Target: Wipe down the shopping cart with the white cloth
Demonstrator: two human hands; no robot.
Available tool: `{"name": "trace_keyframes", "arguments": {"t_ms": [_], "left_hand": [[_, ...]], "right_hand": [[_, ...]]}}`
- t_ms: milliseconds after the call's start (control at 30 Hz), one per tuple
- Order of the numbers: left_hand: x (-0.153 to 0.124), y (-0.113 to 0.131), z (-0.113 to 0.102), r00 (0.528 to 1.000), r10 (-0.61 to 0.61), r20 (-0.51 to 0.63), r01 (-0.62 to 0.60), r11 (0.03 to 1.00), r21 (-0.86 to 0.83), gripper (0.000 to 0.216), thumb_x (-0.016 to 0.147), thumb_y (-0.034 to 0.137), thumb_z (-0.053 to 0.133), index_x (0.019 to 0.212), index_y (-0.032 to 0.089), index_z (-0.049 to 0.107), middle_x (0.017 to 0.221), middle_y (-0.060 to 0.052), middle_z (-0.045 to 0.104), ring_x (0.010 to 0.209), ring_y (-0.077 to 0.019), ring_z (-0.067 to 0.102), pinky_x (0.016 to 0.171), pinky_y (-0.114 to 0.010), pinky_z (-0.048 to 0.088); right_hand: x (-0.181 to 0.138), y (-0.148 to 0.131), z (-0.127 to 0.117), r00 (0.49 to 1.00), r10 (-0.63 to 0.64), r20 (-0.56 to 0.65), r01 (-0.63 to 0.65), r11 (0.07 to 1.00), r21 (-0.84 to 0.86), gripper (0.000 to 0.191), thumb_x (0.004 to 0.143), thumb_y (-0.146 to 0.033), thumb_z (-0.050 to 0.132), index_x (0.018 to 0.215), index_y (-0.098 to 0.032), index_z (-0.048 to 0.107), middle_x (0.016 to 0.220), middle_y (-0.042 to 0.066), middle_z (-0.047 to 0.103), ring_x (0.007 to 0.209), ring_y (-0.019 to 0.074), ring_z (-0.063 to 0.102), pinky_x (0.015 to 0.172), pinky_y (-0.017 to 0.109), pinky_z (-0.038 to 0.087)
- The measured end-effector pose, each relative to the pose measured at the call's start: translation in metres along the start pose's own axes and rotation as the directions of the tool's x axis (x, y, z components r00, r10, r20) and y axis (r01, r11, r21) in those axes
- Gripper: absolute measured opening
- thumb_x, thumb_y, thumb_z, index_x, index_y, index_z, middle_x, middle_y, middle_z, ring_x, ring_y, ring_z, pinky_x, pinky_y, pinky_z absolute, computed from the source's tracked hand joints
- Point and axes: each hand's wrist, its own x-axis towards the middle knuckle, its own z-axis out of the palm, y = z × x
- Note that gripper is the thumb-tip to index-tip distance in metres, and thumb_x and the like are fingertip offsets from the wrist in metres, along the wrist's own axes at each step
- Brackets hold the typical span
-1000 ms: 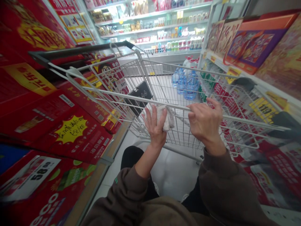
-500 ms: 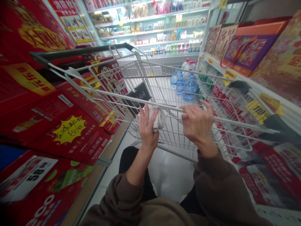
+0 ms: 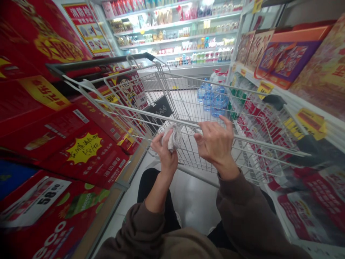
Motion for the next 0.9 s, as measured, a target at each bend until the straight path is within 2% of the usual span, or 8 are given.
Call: {"name": "trace_keyframes", "arguments": {"t_ms": [200, 333, 433, 533, 600, 700, 800, 900], "left_hand": [[0.02, 0.003, 0.001, 0.972, 0.235, -0.005, -0.235, 0.971, -0.054, 0.029, 0.101, 0.027, 0.058, 0.124, 0.034, 0.074, 0.126, -0.008, 0.058, 0.128, -0.0239, 0.05, 0.117, -0.047, 0.039], [0.014, -0.017, 0.003, 0.979, 0.204, 0.026, -0.204, 0.979, -0.017, 0.028, 0.101, 0.027, 0.057, 0.122, 0.031, 0.075, 0.125, -0.008, 0.06, 0.128, -0.0243, 0.051, 0.117, -0.049, 0.041], [0.015, -0.021, -0.007, 0.98, 0.196, 0.026, -0.195, 0.98, -0.047, 0.035, 0.1, 0.02, 0.056, 0.129, 0.032, 0.072, 0.137, -0.009, 0.058, 0.135, -0.0262, 0.049, 0.119, -0.052, 0.038], [0.023, -0.014, -0.014, 0.97, 0.219, 0.102, -0.212, 0.974, -0.073, 0.05, 0.096, 0.013, 0.056, 0.14, 0.035, 0.063, 0.162, -0.007, 0.043, 0.155, -0.032, 0.031, 0.127, -0.061, 0.022], [0.021, -0.013, -0.011, 0.956, 0.244, 0.163, -0.232, 0.969, -0.089, 0.061, 0.093, 0.008, 0.054, 0.148, 0.036, 0.056, 0.17, -0.004, 0.035, 0.162, -0.0324, 0.017, 0.129, -0.063, 0.016], [0.003, -0.022, 0.001, 0.957, 0.228, 0.181, -0.208, 0.971, -0.121, 0.071, 0.09, 0.002, 0.051, 0.153, 0.034, 0.05, 0.169, -0.004, 0.037, 0.162, -0.0303, 0.018, 0.129, -0.06, 0.023], [-0.017, -0.032, 0.006, 0.974, 0.159, 0.16, -0.133, 0.978, -0.163, 0.071, 0.089, 0.0, 0.05, 0.15, 0.034, 0.052, 0.162, -0.007, 0.044, 0.155, -0.0291, 0.035, 0.124, -0.056, 0.034], [-0.014, -0.025, 0.002, 0.987, 0.113, 0.115, -0.09, 0.979, -0.182, 0.064, 0.09, 0.003, 0.054, 0.144, 0.039, 0.059, 0.154, -0.006, 0.041, 0.144, -0.0267, 0.043, 0.118, -0.05, 0.043]], "right_hand": [[0.003, -0.011, 0.002, 1.0, 0.007, 0.018, -0.007, 1.0, -0.002, 0.074, 0.104, -0.058, 0.004, 0.111, -0.026, 0.071, 0.097, 0.004, 0.077, 0.086, 0.0225, 0.068, 0.115, 0.049, 0.031], [0.007, -0.021, 0.004, 0.999, 0.015, 0.047, -0.016, 0.999, 0.032, 0.074, 0.106, -0.055, 0.003, 0.115, -0.024, 0.07, 0.102, 0.005, 0.077, 0.089, 0.0221, 0.069, 0.119, 0.05, 0.029], [0.01, -0.022, -0.003, 0.996, -0.003, 0.087, -0.001, 0.999, 0.043, 0.072, 0.107, -0.053, 0.005, 0.123, -0.023, 0.068, 0.111, 0.006, 0.078, 0.097, 0.0228, 0.071, 0.123, 0.054, 0.025], [0.01, -0.013, -0.019, 0.994, -0.023, 0.105, 0.021, 1.0, 0.016, 0.069, 0.107, -0.053, 0.009, 0.134, -0.023, 0.064, 0.124, 0.009, 0.076, 0.111, 0.0282, 0.07, 0.124, 0.063, 0.02], [0.008, -0.003, -0.027, 0.997, 0.022, 0.079, -0.022, 1.0, -0.005, 0.068, 0.107, -0.052, 0.009, 0.138, -0.026, 0.063, 0.128, 0.009, 0.075, 0.117, 0.031, 0.069, 0.124, 0.067, 0.019], [0.001, 0.011, -0.029, 0.991, 0.095, 0.097, -0.092, 0.995, -0.035, 0.066, 0.107, -0.051, 0.011, 0.138, -0.027, 0.065, 0.122, 0.009, 0.077, 0.112, 0.0314, 0.071, 0.123, 0.067, 0.022], [-0.005, 0.017, -0.021, 0.979, 0.118, 0.167, -0.106, 0.991, -0.077, 0.067, 0.106, -0.055, 0.014, 0.136, -0.025, 0.067, 0.115, 0.011, 0.079, 0.102, 0.0314, 0.073, 0.121, 0.064, 0.027], [-0.004, 0.018, -0.017, 0.969, 0.116, 0.22, -0.101, 0.992, -0.078, 0.071, 0.106, -0.054, 0.01, 0.137, -0.025, 0.066, 0.118, 0.011, 0.079, 0.101, 0.0296, 0.074, 0.12, 0.061, 0.031]]}}
